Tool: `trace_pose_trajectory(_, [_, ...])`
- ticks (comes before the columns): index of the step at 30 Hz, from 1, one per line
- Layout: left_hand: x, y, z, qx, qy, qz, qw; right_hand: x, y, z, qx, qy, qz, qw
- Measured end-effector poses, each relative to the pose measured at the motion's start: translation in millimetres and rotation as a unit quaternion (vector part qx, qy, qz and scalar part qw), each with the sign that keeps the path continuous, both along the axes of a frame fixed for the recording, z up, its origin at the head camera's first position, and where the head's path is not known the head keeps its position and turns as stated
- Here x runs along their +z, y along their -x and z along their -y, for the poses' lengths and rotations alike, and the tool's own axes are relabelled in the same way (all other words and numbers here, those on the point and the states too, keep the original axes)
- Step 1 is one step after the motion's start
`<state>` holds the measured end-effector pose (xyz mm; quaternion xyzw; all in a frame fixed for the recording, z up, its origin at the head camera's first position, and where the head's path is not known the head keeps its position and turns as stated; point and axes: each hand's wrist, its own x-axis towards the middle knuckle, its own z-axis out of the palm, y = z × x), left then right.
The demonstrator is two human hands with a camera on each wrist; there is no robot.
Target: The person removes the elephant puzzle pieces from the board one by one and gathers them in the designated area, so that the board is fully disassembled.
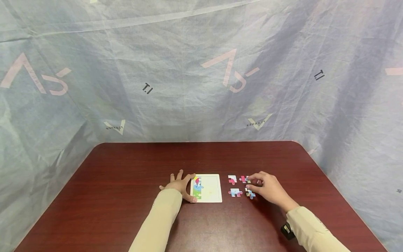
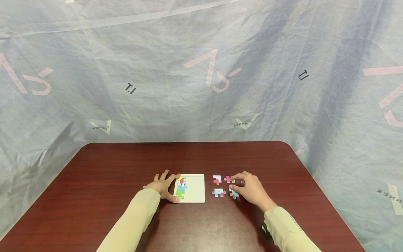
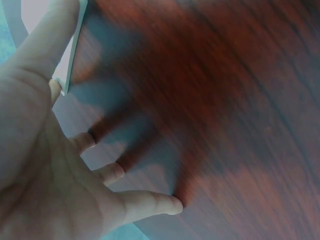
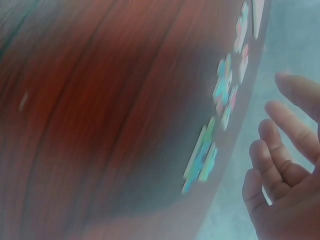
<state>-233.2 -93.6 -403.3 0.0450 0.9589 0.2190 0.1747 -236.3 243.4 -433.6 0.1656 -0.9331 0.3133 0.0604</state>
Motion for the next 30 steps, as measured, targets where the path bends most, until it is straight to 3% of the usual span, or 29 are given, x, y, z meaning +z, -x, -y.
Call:
trace_pose_trajectory(11, [6.8, -3.7, -1.2, -0.001, 0.004, 0.002, 1.0, -0.7, 5.3, 28.4, 0.016, 0.009, -0.003, 0.9998])
trace_pose_trajectory(23, [4.4, -1.9, -0.1, 0.005, 0.003, 0.003, 1.0, 1.6, 12.4, 57.0, 0.033, 0.031, 0.015, 0.9989])
trace_pose_trajectory(30, [2.2, -0.8, -0.1, 0.002, 0.007, 0.002, 1.0, 3.5, 16.0, 73.7, 0.021, 0.038, 0.03, 0.9986])
